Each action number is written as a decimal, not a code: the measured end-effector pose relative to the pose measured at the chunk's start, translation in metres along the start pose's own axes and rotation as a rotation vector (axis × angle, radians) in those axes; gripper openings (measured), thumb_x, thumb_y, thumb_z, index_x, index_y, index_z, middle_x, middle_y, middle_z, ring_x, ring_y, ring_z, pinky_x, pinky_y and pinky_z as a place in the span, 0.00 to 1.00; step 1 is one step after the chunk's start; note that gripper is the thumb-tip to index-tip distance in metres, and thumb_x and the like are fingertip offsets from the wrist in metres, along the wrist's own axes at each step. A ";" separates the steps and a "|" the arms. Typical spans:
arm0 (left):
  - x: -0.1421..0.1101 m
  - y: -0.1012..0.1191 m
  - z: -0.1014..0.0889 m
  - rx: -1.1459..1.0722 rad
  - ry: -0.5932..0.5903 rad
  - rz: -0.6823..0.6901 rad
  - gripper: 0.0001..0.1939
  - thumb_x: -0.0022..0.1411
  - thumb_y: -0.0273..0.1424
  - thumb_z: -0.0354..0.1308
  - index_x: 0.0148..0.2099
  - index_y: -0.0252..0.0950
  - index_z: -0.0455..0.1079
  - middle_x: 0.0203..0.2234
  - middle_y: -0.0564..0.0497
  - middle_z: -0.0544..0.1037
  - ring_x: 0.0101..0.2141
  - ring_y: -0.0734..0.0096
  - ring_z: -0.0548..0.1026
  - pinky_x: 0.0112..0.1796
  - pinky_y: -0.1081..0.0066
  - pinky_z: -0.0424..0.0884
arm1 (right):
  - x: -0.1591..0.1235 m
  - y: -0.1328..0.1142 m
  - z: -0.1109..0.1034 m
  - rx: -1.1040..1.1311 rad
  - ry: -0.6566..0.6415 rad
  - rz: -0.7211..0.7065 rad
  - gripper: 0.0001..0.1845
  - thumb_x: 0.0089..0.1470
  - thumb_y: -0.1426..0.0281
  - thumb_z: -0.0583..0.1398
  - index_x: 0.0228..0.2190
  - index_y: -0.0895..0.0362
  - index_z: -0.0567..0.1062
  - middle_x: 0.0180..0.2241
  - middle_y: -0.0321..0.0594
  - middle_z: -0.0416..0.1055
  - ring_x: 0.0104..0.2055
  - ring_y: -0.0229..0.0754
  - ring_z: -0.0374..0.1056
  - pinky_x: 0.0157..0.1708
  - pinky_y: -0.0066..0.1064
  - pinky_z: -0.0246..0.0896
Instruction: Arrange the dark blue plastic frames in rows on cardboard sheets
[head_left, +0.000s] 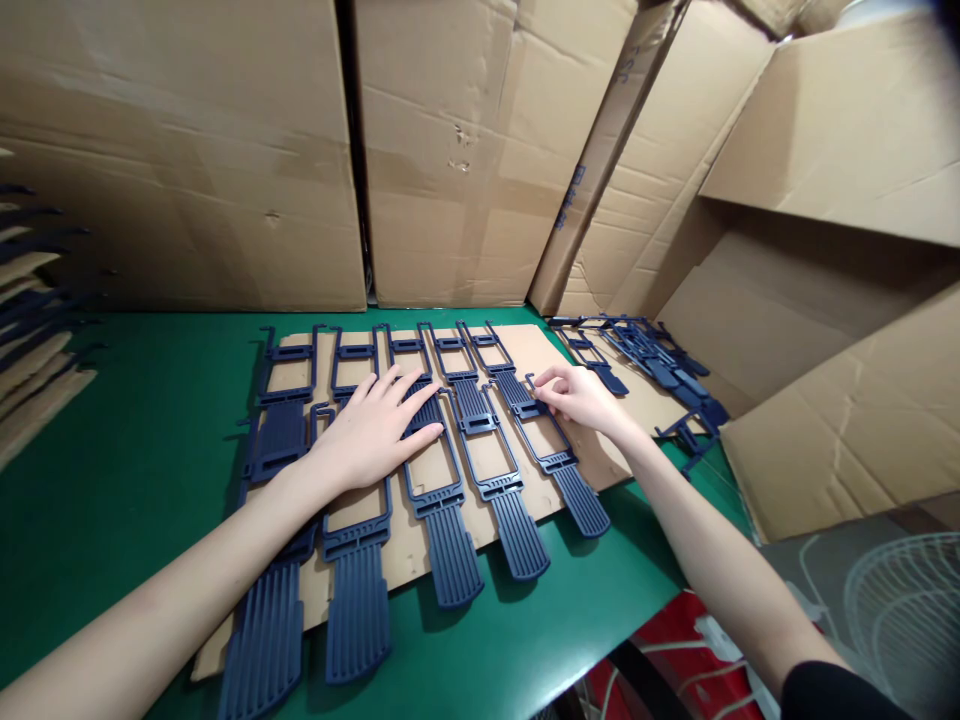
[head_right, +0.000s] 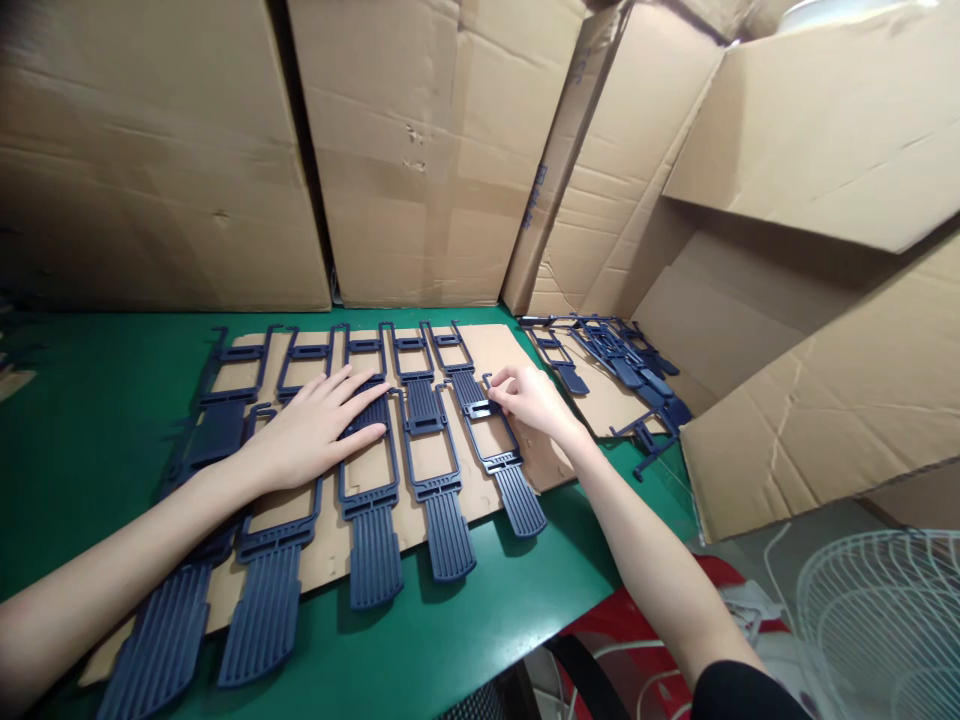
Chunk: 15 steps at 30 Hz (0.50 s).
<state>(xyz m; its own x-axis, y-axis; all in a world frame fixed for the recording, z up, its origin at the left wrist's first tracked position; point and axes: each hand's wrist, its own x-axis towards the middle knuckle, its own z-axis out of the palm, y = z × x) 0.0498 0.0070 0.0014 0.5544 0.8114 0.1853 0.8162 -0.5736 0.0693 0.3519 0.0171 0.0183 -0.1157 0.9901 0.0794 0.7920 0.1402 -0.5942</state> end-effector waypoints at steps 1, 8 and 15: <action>0.000 0.000 0.000 0.000 0.002 0.000 0.32 0.65 0.50 0.38 0.65 0.41 0.51 0.64 0.49 0.50 0.63 0.51 0.45 0.59 0.51 0.46 | 0.000 0.000 0.000 -0.001 0.000 -0.002 0.13 0.51 0.61 0.57 0.33 0.58 0.71 0.18 0.34 0.70 0.17 0.34 0.63 0.24 0.27 0.56; 0.001 0.000 -0.001 -0.008 0.002 -0.006 0.31 0.64 0.50 0.39 0.65 0.42 0.51 0.64 0.49 0.51 0.63 0.51 0.45 0.59 0.50 0.46 | -0.001 -0.003 0.003 -0.009 0.009 -0.032 0.14 0.51 0.60 0.56 0.33 0.58 0.72 0.18 0.34 0.70 0.17 0.34 0.63 0.24 0.27 0.56; 0.000 0.001 -0.001 0.015 -0.011 -0.005 0.32 0.65 0.50 0.38 0.65 0.41 0.51 0.64 0.47 0.50 0.63 0.50 0.45 0.59 0.50 0.46 | -0.002 -0.004 0.002 -0.040 0.027 -0.025 0.12 0.51 0.61 0.56 0.32 0.57 0.72 0.17 0.33 0.70 0.16 0.34 0.64 0.25 0.27 0.57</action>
<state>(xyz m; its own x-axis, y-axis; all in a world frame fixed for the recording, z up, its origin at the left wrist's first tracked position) 0.0504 0.0069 0.0023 0.5521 0.8154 0.1743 0.8213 -0.5679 0.0551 0.3480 0.0142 0.0186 -0.1197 0.9861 0.1153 0.8127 0.1641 -0.5591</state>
